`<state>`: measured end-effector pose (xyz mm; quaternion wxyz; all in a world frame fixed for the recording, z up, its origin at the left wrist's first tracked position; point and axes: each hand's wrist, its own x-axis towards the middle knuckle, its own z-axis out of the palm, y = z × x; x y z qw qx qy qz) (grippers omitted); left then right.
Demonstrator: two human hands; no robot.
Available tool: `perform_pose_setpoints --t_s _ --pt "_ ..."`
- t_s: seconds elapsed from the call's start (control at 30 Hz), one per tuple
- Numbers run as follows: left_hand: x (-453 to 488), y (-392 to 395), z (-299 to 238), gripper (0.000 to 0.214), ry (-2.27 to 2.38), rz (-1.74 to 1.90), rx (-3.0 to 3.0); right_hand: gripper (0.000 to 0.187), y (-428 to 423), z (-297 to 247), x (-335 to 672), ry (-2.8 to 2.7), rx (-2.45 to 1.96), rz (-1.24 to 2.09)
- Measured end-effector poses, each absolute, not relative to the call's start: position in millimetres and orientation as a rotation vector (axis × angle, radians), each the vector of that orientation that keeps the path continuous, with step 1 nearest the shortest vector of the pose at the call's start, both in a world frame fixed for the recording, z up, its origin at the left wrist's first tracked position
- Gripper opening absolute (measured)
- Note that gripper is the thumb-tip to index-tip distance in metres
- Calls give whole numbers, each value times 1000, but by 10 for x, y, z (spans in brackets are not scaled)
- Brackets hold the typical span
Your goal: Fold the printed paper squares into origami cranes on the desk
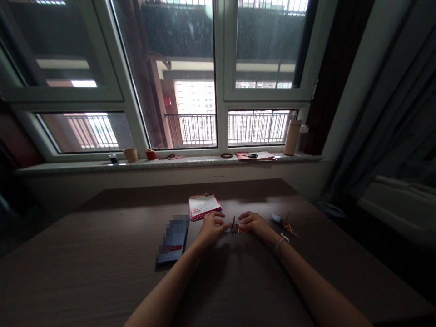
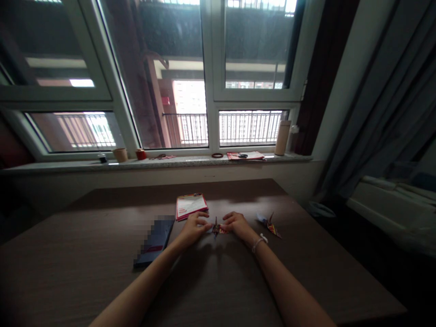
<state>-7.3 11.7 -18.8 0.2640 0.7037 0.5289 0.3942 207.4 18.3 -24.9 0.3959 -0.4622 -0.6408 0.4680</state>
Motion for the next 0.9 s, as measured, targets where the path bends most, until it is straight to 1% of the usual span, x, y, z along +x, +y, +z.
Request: perform_pose_setpoints --t_s 0.1,0.23,0.47,0.63,0.77,0.9 --pt "-63 129 -193 22 1423 1118 1884 47 172 -245 2055 -1563 -1172 1157" --pt "-58 161 -228 30 1419 1120 1838 43 146 -217 2037 -1525 -1142 1140" --pt "-72 118 -165 17 1442 1047 1908 38 151 -210 2070 -1587 -1180 1176" --pt "-68 101 -141 17 1454 1034 1921 40 162 -217 2076 -1579 -1190 1186" --pt "-70 142 -190 22 1436 1098 1830 42 155 -211 2064 -1534 -1163 1174" --pt "-70 183 -230 23 1421 1095 1805 40 158 -209 2067 -1515 -1153 1161"
